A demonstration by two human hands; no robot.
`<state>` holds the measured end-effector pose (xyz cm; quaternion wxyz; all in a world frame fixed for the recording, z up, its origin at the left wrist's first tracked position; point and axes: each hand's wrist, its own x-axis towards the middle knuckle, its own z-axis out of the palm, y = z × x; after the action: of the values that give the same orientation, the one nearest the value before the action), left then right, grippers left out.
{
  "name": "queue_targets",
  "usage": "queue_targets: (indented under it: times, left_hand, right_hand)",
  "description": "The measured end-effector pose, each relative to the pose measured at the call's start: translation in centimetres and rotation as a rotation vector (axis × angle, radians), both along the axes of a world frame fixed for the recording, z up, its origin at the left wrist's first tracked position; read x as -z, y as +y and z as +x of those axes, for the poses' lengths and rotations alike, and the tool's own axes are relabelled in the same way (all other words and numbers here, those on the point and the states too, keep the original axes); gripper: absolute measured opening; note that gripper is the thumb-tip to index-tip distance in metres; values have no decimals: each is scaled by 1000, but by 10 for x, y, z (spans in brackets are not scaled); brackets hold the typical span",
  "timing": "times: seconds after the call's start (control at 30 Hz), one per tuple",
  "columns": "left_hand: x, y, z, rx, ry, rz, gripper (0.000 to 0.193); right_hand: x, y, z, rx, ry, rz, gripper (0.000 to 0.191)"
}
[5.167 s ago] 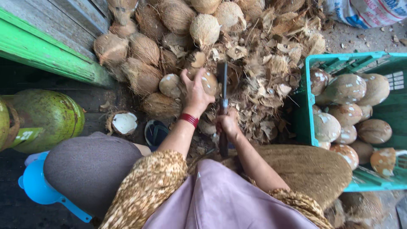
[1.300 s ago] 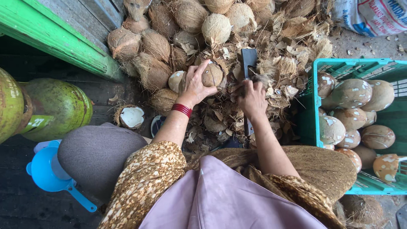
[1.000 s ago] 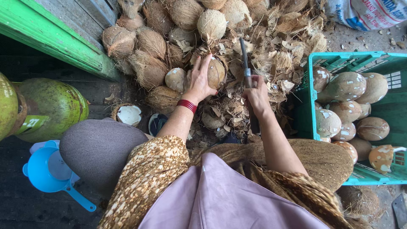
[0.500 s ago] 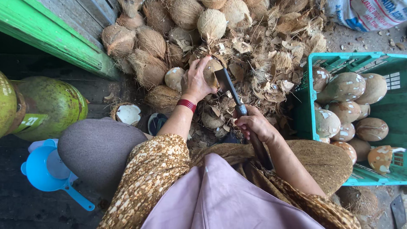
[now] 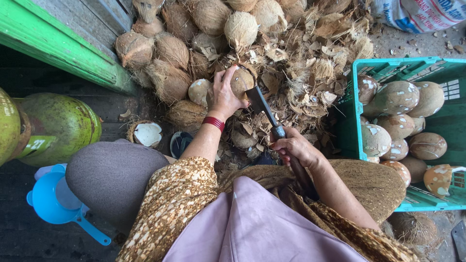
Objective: The person sits on a low stool and uses a machete to peel the husk off several coconuts. They rotate each coconut by hand, strike the husk with the blade, and place the peeled coconuts into a green crate.
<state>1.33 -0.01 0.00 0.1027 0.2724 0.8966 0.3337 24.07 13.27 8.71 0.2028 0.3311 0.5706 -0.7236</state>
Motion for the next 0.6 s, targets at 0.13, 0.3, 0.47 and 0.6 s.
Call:
queue_targets:
  times: [0.13,0.3,0.47,0.6]
  left_hand:
    - [4,0,0,-27,-17,-14,115]
    - [6,-1,0,-37,10,32,119]
    - [2,-3,1,-21,17,60,117]
    - [-1,0,7,-68,10,31,115]
  right_hand:
    - [3,-4,1,53,38,-55,16]
    - [6,-2,5,78,83,-123,14]
    - [12,3,-1,-5,55,-14,13]
    - [20,1,-13,-91,-34,254,13]
